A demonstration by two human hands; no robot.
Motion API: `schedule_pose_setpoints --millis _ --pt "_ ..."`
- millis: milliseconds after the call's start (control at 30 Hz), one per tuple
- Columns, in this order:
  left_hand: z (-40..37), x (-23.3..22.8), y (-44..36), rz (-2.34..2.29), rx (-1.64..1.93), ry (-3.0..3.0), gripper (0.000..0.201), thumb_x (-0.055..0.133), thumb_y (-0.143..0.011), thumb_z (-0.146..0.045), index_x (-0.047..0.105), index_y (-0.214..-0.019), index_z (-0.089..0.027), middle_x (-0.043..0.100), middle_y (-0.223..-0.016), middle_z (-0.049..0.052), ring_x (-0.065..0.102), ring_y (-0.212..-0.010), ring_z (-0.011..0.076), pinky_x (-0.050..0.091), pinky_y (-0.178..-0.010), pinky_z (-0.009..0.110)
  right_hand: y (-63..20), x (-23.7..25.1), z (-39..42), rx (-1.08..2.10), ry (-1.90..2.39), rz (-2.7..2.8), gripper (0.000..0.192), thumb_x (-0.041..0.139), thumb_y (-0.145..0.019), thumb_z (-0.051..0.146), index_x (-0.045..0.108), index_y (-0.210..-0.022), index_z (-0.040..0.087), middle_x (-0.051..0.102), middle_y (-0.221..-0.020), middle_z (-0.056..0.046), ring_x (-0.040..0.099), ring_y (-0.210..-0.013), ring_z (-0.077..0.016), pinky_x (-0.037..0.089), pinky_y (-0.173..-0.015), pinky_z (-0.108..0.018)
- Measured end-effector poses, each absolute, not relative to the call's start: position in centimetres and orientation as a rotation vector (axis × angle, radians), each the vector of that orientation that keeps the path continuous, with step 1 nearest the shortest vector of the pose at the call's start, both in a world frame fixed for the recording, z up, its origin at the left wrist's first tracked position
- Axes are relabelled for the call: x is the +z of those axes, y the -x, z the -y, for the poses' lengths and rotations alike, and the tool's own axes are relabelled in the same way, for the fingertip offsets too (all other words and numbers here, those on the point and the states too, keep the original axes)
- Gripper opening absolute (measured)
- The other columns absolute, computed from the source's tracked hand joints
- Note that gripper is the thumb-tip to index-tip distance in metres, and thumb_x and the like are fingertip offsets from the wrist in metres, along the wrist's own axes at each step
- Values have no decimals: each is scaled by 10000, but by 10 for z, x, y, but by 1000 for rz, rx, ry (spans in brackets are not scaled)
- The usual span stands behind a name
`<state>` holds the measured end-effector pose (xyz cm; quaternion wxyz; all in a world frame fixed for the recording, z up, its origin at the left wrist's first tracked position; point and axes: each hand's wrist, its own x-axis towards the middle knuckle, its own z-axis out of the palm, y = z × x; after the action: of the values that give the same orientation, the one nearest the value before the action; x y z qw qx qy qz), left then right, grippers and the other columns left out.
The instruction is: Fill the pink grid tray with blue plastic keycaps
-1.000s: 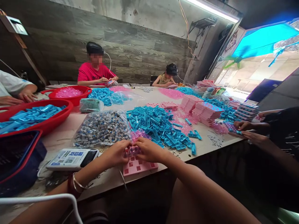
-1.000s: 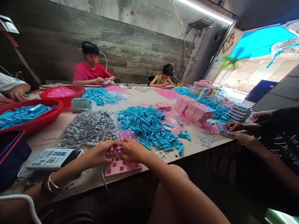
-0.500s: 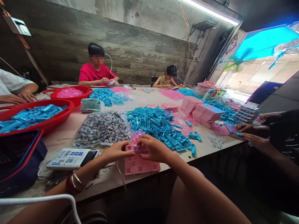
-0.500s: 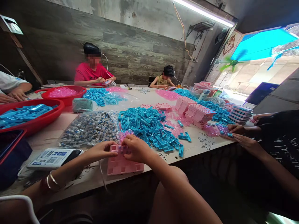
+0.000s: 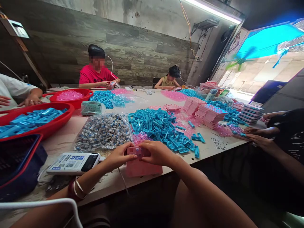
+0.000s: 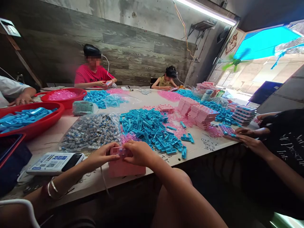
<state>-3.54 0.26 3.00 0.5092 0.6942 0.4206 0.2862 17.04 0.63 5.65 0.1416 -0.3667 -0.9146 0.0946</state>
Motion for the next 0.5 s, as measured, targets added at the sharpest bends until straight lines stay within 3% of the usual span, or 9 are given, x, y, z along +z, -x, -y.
schedule_pose_setpoints --millis 500 --pt "6 31 29 -1067 770 -1722 337 636 -685 -420 527 -873 -163 555 -774 -3 512 -751 171 387 -633 250 -170 56 2 239 1052 2603 488 683 -713 232 578 -1190 229 625 -1041 -56 609 -886 -211 458 -730 -275"
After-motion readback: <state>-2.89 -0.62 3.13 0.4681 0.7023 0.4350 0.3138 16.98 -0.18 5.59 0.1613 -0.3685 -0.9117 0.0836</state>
